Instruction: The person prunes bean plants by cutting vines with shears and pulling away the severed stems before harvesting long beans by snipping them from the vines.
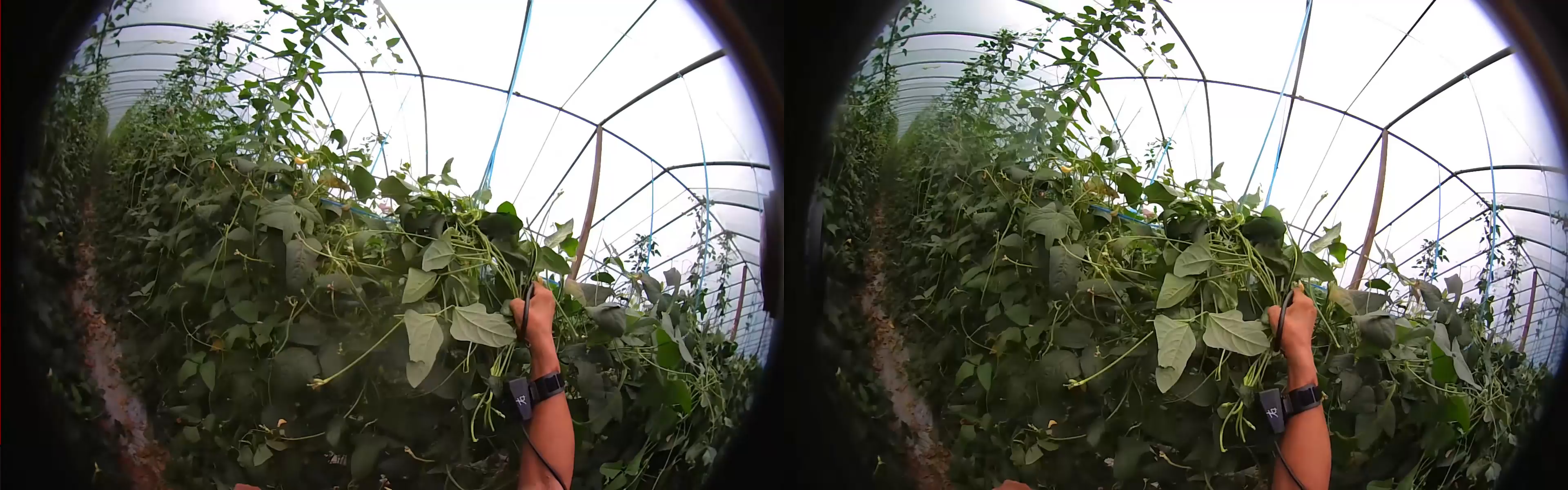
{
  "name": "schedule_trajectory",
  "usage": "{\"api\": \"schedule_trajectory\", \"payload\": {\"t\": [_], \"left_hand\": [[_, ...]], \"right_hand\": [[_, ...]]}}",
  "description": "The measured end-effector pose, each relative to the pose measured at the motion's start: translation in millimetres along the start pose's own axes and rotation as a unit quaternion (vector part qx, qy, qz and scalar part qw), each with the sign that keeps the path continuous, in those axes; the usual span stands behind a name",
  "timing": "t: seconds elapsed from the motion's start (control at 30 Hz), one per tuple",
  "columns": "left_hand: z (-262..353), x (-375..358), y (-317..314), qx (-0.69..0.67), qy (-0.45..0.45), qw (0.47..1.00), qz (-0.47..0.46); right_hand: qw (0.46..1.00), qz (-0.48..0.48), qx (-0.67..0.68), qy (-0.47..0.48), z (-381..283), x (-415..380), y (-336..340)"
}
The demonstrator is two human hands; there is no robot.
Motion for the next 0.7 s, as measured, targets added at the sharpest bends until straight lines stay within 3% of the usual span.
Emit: {"api": "schedule_trajectory", "payload": {"t": [0.03, 0.07, 0.1, 0.13, 0.17, 0.2, 0.23, 0.27, 0.33, 0.4, 0.5, 0.57, 0.7], "left_hand": [[3.4, 27.2, 7.4, 0.092, -0.040, 0.989, -0.106], [-45.1, 102.0, -60.9, -0.072, 0.404, 0.911, -0.032], [22.2, 70.4, 49.7, -0.168, 0.076, 0.967, 0.175], [94.7, 18.4, 155.5, -0.190, -0.291, 0.901, 0.259], [118.5, 15.4, 197.3, -0.277, -0.252, 0.913, 0.161], [128.1, 36.2, 213.1, -0.403, -0.285, 0.866, 0.082], [145.6, 43.6, 244.3, -0.488, -0.368, 0.784, 0.108], [169.9, 47.4, 279.6, -0.614, -0.410, 0.669, 0.084], [207.1, 72.0, 339.7, -0.717, -0.424, 0.546, 0.090], [237.1, 115.4, 385.0, -0.755, -0.368, 0.529, 0.116], [266.9, 188.2, 427.9, -0.796, -0.307, 0.517, 0.067], [277.8, 199.7, 449.0, -0.849, -0.303, 0.430, -0.044], [281.1, 216.5, 454.8, -0.875, -0.302, 0.376, -0.037]], "right_hand": [[0.999, 0.034, 0.019, 0.006, 5.4, 9.3, 17.5], [0.999, 0.047, 0.026, -0.001, 4.0, 19.2, 32.4], [0.998, 0.061, 0.034, -0.007, 0.0, 26.1, 44.8], [0.997, 0.063, 0.033, -0.005, -2.7, 27.2, 50.7], [0.998, 0.033, 0.046, -0.004, -5.0, 27.3, 51.9], [0.998, 0.002, 0.059, -0.005, -6.6, 25.7, 50.4], [0.996, -0.008, 0.083, 0.007, -10.6, 19.4, 46.6], [0.994, -0.019, 0.107, 0.002, -16.4, 10.1, 43.3], [0.990, -0.035, 0.136, -0.007, -35.2, -14.0, 40.9], [0.988, -0.043, 0.148, -0.014, -39.6, -34.5, 31.9], [0.991, -0.006, 0.130, 0.021, -61.9, -58.2, 27.6], [0.996, 0.007, 0.076, 0.044, -66.8, -68.8, 20.3], [0.994, -0.011, 0.110, 0.016, -72.7, -88.7, 2.7]]}}
Point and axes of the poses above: each hand's wrist, its own x-axis towards the middle knuckle, its own y-axis out of the back of the hand, z = x × y, the point moved 4 cm from there along x, towards the middle knuckle, and after that the axes turned 1 degree about x, right-handed, at the moved point
